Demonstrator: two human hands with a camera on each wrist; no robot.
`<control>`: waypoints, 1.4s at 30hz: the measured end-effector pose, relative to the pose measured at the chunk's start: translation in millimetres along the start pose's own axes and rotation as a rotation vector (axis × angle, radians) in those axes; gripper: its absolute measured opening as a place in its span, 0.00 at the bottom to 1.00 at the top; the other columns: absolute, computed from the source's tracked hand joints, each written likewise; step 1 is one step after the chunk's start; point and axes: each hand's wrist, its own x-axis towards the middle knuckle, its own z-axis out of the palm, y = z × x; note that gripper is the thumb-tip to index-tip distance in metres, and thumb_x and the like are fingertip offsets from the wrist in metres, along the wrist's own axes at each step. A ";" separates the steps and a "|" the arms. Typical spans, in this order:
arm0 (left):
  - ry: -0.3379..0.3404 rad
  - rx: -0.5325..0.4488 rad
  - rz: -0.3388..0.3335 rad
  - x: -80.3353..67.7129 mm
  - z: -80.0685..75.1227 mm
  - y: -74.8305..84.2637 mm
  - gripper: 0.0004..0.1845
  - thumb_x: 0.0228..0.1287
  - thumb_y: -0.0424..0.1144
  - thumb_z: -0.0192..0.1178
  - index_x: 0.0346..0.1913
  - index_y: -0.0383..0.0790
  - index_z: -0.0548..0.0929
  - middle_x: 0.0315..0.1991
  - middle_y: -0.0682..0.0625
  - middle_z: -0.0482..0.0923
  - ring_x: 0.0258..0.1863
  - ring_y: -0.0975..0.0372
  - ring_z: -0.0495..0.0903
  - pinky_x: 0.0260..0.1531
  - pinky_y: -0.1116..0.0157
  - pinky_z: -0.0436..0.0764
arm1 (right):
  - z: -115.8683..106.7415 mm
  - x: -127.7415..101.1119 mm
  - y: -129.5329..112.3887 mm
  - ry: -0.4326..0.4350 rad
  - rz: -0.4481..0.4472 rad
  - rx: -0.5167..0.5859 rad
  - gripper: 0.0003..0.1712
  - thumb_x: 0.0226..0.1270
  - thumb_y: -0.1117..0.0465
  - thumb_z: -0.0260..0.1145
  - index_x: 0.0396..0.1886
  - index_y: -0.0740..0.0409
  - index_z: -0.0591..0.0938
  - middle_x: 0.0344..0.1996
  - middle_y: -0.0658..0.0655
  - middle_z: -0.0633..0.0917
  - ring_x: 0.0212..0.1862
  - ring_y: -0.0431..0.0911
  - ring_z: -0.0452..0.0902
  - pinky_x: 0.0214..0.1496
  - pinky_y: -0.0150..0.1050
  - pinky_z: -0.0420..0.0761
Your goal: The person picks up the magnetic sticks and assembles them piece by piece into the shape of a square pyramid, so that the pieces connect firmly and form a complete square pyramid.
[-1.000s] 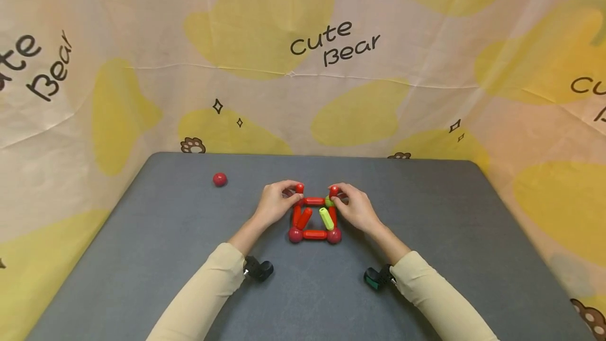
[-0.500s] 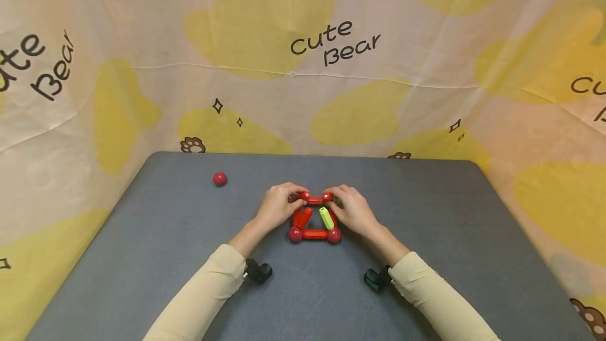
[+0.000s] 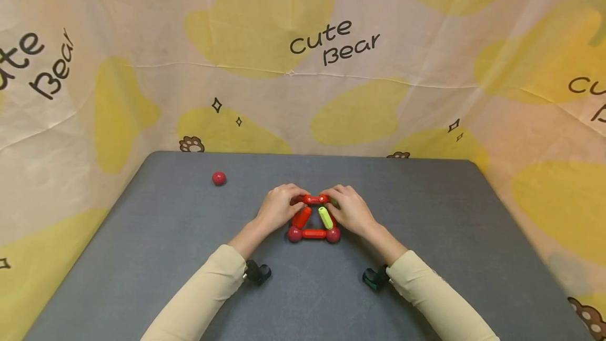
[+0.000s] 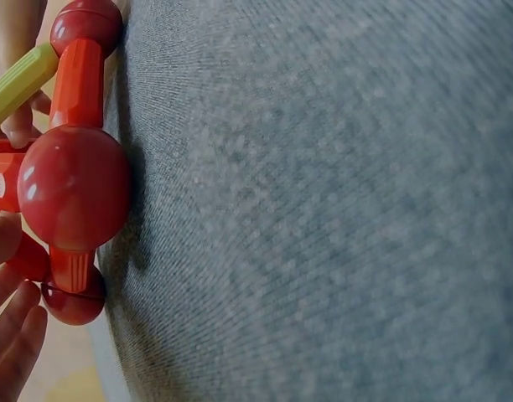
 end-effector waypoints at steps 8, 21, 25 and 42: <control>0.006 0.016 0.012 -1.1 -0.9 -0.6 0.12 0.52 0.37 0.67 0.41 0.47 0.85 0.36 0.53 0.82 0.36 0.59 0.78 0.38 0.58 0.77 | 0.4 1.2 -1.9 -0.010 -0.025 -0.027 0.14 0.56 0.62 0.67 0.43 0.48 0.83 0.36 0.50 0.81 0.35 0.46 0.72 0.37 0.39 0.74; 0.010 0.021 0.023 -1.7 -0.1 -1.0 0.12 0.51 0.36 0.68 0.41 0.48 0.85 0.36 0.54 0.82 0.36 0.60 0.78 0.38 0.59 0.76 | -2.7 1.1 -1.1 -0.036 -0.020 0.013 0.16 0.56 0.64 0.66 0.46 0.50 0.82 0.39 0.52 0.81 0.37 0.47 0.73 0.39 0.41 0.75; 0.008 0.016 0.016 -1.6 -0.4 -0.3 0.12 0.51 0.35 0.68 0.41 0.47 0.85 0.36 0.54 0.82 0.36 0.60 0.79 0.38 0.59 0.76 | -7.3 0.8 1.4 -0.047 0.051 0.117 0.18 0.57 0.64 0.66 0.50 0.54 0.80 0.41 0.56 0.80 0.40 0.48 0.77 0.40 0.43 0.77; 0.008 0.012 0.009 -0.9 0.4 -1.0 0.12 0.50 0.36 0.68 0.41 0.48 0.85 0.35 0.54 0.81 0.34 0.61 0.78 0.37 0.60 0.76 | -1.8 -6.0 0.0 -0.230 0.603 0.464 0.28 0.62 0.57 0.61 0.60 0.61 0.66 0.27 0.54 0.83 0.19 0.43 0.79 0.22 0.36 0.79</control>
